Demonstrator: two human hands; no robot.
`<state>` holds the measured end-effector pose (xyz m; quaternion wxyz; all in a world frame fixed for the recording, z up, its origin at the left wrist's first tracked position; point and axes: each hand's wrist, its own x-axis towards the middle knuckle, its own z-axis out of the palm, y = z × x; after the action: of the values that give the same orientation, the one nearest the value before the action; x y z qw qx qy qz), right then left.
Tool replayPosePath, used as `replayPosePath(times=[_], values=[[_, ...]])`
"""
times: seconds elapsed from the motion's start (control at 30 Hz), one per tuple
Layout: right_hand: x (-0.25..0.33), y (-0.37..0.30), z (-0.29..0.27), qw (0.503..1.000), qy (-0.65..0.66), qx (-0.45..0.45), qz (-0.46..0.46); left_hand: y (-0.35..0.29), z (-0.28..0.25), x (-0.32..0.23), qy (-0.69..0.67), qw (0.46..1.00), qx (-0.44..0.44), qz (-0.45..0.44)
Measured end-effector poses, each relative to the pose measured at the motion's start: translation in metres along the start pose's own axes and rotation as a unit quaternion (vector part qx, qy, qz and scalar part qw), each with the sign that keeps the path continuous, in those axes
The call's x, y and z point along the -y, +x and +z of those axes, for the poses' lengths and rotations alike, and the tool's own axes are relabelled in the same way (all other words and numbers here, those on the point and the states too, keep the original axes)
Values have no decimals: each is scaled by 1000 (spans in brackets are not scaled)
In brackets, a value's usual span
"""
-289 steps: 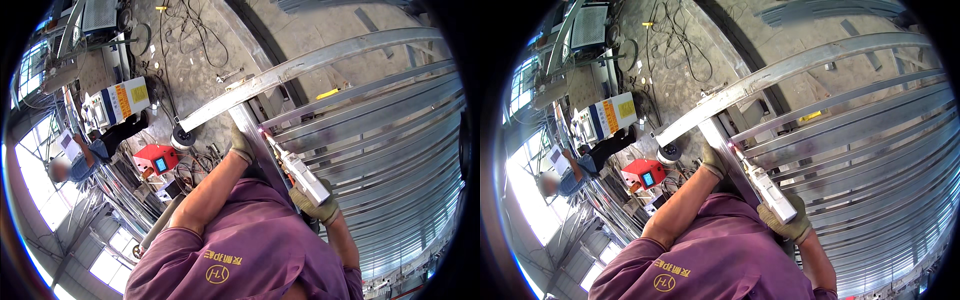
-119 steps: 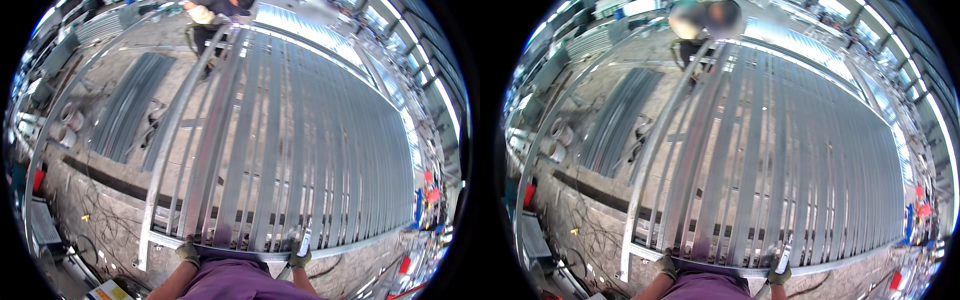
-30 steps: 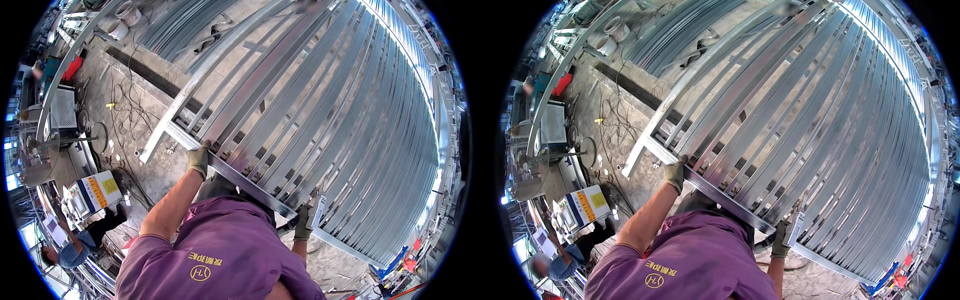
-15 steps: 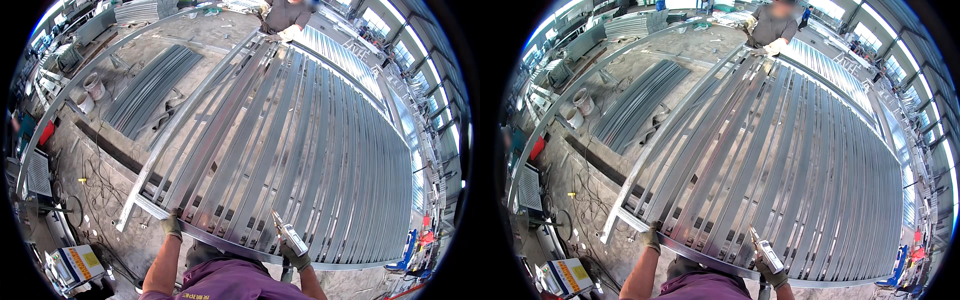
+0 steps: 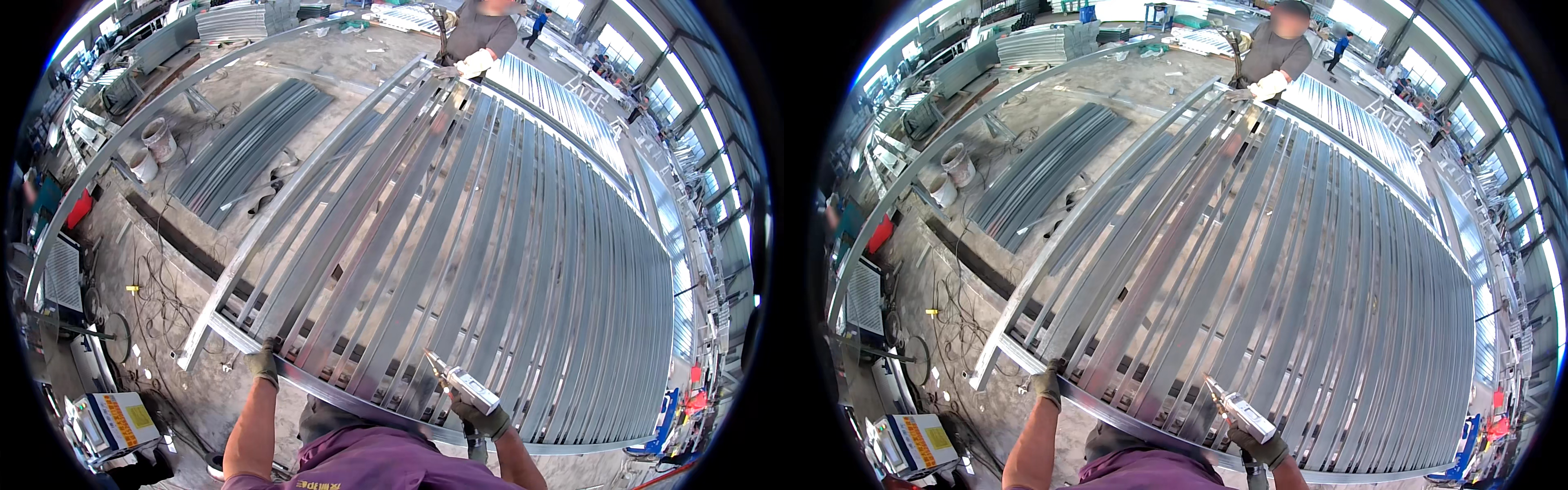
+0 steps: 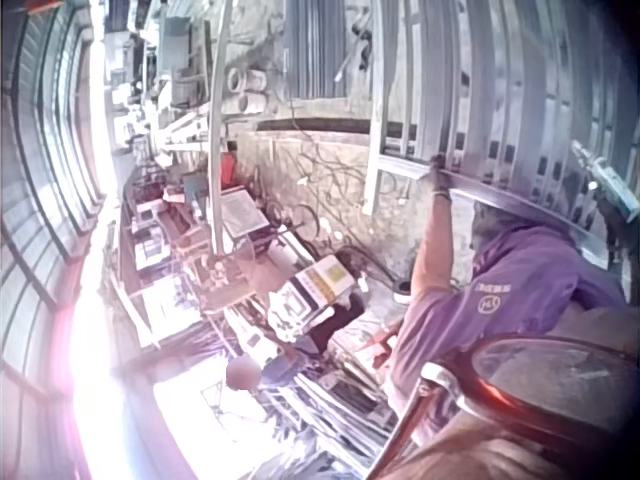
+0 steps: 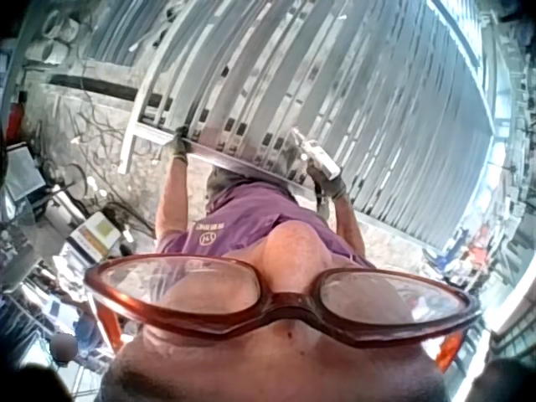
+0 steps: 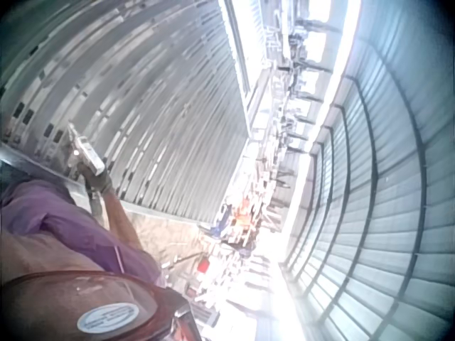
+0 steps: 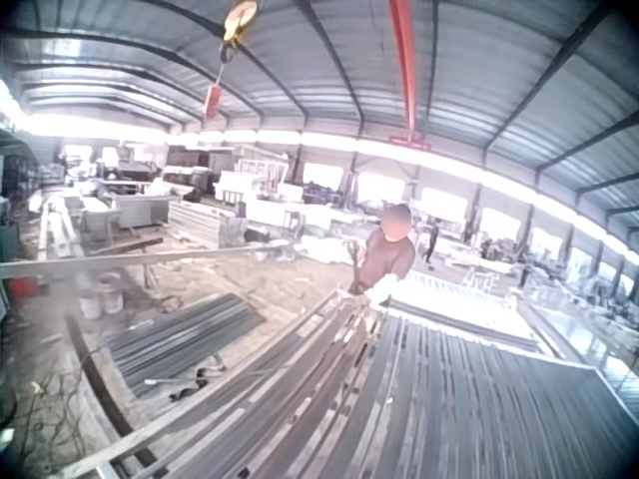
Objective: The person welds a large metal frame structure using a handheld welding torch. They repeatedly position the torch at various joints, activate the arc to weld, and move along the frame to complete multiple welds.
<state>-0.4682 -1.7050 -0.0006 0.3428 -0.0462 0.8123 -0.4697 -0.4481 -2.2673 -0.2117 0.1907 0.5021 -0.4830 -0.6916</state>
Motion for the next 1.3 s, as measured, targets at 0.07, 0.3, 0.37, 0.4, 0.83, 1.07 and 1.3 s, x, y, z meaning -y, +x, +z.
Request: replayPosePath(times=[0.07,0.3,0.37,0.4,0.83,1.07,1.3], values=[[-14,4,-8,1000,11,1,-2,-9,8,-7,8,1000,-10,7],[-4,20,-23,998,-2,32,-45,-5,6,-2,19,999,-30,14],[-5,29,-22,997,5,44,-69,17,-16,14,36,999,-21,19],[-2,31,-22,997,11,46,-66,23,-22,18,45,999,-16,21],[18,42,-26,998,10,67,12,5,-11,6,-10,1000,-2,0],[22,40,-26,997,19,79,13,-12,0,-1,11,1000,-27,12],[30,55,-28,996,24,77,-47,-24,11,-16,10,999,-10,46]])
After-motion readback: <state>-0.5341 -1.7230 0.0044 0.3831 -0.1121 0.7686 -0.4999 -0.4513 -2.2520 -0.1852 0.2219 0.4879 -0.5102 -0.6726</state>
